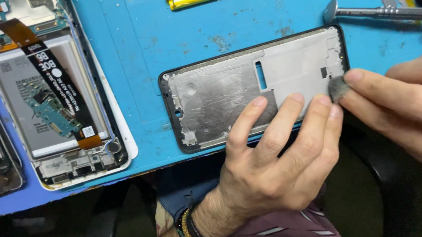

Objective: Cleaning a smartphone frame with a brush and cloth and preparing it for reassembly.

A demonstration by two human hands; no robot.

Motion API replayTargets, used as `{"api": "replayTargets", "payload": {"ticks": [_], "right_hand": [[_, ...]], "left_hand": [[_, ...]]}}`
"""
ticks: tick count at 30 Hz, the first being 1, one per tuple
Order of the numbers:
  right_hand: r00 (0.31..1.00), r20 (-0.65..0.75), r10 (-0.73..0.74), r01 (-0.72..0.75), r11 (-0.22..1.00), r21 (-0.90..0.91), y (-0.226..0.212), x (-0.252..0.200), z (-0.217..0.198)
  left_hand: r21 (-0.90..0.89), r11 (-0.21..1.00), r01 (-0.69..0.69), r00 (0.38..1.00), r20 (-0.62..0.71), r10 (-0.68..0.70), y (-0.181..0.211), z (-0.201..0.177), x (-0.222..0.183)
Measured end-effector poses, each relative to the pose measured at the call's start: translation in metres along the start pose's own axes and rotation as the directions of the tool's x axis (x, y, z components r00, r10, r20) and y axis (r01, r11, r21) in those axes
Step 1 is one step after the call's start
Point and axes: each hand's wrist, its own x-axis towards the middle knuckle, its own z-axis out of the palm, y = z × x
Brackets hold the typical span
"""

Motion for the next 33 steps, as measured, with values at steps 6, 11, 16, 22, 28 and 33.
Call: {"api": "replayTargets", "payload": {"ticks": [6, 11, 16, 22, 28, 33], "right_hand": [[0.999, 0.033, -0.002, 0.004, 0.998, -0.060, -0.006, 0.003, -0.004], [0.995, -0.017, 0.096, -0.096, 0.995, 0.027, -0.010, -0.002, 0.003], [0.994, -0.050, 0.098, -0.095, 0.994, 0.054, -0.014, 0.002, 0.006], [0.982, -0.011, 0.187, -0.185, 0.980, 0.069, -0.019, -0.006, 0.006], [0.982, -0.008, 0.187, -0.185, 0.976, 0.112, -0.016, -0.006, 0.006], [0.983, 0.015, 0.182, -0.183, 0.977, 0.110, -0.009, -0.005, 0.005]], "left_hand": [[-0.024, 1.000, 0.000, 1.000, -0.007, 0.000, 0.002, 0.002, 0.000], [-0.037, 0.999, 0.002, 1.000, -0.010, -0.002, -0.001, 0.000, -0.001], [-0.068, 0.998, 0.004, 1.000, -0.021, -0.005, -0.002, -0.002, -0.002], [-0.129, 0.992, 0.017, 1.000, -0.023, -0.020, -0.003, -0.004, -0.001], [-0.120, 0.993, 0.002, 1.000, -0.005, -0.002, -0.003, -0.005, -0.001], [-0.149, 0.989, 0.006, 1.000, -0.011, -0.007, -0.002, -0.006, -0.002]]}}
